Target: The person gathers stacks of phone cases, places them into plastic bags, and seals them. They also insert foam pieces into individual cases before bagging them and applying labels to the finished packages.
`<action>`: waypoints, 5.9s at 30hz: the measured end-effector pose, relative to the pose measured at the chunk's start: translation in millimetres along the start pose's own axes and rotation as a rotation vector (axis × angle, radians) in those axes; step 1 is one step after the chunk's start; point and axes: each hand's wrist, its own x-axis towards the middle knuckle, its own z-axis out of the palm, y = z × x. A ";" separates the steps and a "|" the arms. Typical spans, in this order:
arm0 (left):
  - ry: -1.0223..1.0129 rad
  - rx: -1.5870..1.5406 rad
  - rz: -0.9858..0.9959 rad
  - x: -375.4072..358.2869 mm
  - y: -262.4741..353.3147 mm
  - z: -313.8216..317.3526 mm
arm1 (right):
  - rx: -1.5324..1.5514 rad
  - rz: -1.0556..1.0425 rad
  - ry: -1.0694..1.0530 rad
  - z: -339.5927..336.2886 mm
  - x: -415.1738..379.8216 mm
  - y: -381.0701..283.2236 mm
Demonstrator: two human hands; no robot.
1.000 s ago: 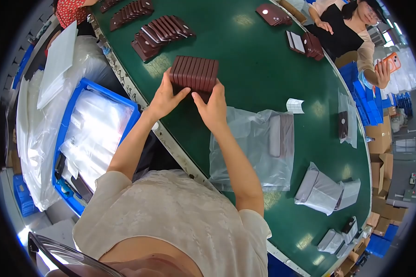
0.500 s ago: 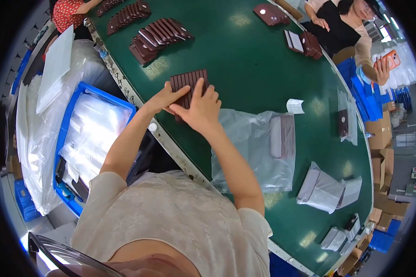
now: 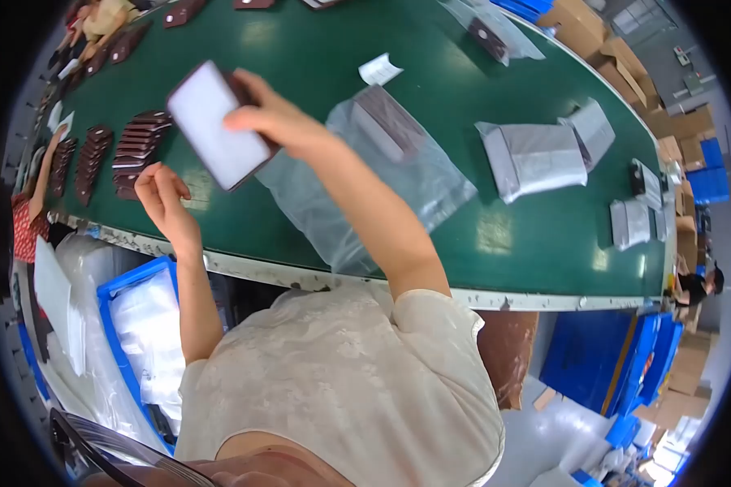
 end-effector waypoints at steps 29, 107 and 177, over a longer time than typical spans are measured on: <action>-0.820 0.483 0.512 -110.0 7.1 166.0 | -1.314 0.195 0.433 -68.7 -217.2 19.6; 0.475 0.202 -0.426 137.6 -228.0 -202.4 | -0.977 0.072 -0.164 109.4 286.8 220.5; -0.216 0.642 -0.912 68.2 -92.8 -114.1 | -1.168 0.068 0.009 106.4 98.9 161.6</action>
